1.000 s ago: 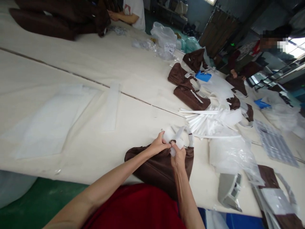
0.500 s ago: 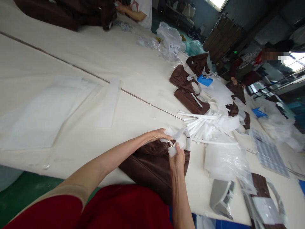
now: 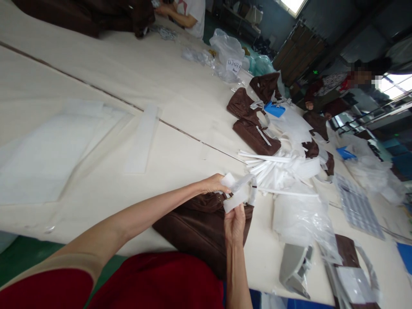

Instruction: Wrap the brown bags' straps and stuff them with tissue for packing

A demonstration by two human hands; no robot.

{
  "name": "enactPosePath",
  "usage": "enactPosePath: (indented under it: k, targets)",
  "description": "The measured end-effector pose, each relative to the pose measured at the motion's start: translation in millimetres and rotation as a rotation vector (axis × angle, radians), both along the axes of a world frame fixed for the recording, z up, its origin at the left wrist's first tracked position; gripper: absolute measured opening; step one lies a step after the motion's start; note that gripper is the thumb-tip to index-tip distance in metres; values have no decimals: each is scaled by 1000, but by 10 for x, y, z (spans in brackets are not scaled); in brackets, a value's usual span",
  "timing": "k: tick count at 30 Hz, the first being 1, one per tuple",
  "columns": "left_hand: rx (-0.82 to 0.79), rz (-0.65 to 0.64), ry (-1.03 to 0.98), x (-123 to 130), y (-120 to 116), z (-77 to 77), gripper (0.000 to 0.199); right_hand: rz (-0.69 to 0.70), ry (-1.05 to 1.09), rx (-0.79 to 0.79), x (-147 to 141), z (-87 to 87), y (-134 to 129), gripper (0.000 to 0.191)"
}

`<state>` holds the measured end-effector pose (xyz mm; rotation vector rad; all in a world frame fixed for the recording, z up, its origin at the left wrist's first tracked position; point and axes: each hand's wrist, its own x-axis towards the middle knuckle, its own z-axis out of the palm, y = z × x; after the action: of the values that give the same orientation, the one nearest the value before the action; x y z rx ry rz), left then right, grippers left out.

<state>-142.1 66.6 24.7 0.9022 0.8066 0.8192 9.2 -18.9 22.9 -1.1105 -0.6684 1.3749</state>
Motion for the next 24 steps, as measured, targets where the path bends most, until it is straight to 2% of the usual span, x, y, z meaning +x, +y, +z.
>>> enactPosePath:
  k: [4, 11, 14, 17, 20, 22, 24]
  targets:
    - [52, 35, 123, 29, -21, 42, 25, -16, -35, -11, -174, -67, 60, 50]
    - [119, 183, 389, 141, -100, 111, 10, -122, -151, -49, -393, -157, 134, 36]
    - [142, 170, 419, 117, -153, 199, 12, -159, -202, -71, -421, -173, 133, 34]
    - [77, -22, 287, -88, -111, 297, 18, -191, -202, -77, -439, -166, 115, 36]
    - [-166, -246, 53, -340, 15, 309, 34, -194, -130, -84, -470, -157, 99, 37]
    - [-274, -240, -19, -402, 64, 242, 41, -190, -72, -80, -493, -154, 96, 36]
    - [-271, -117, -31, -344, 26, 134, 40, -203, -47, -80, -512, -152, 95, 36]
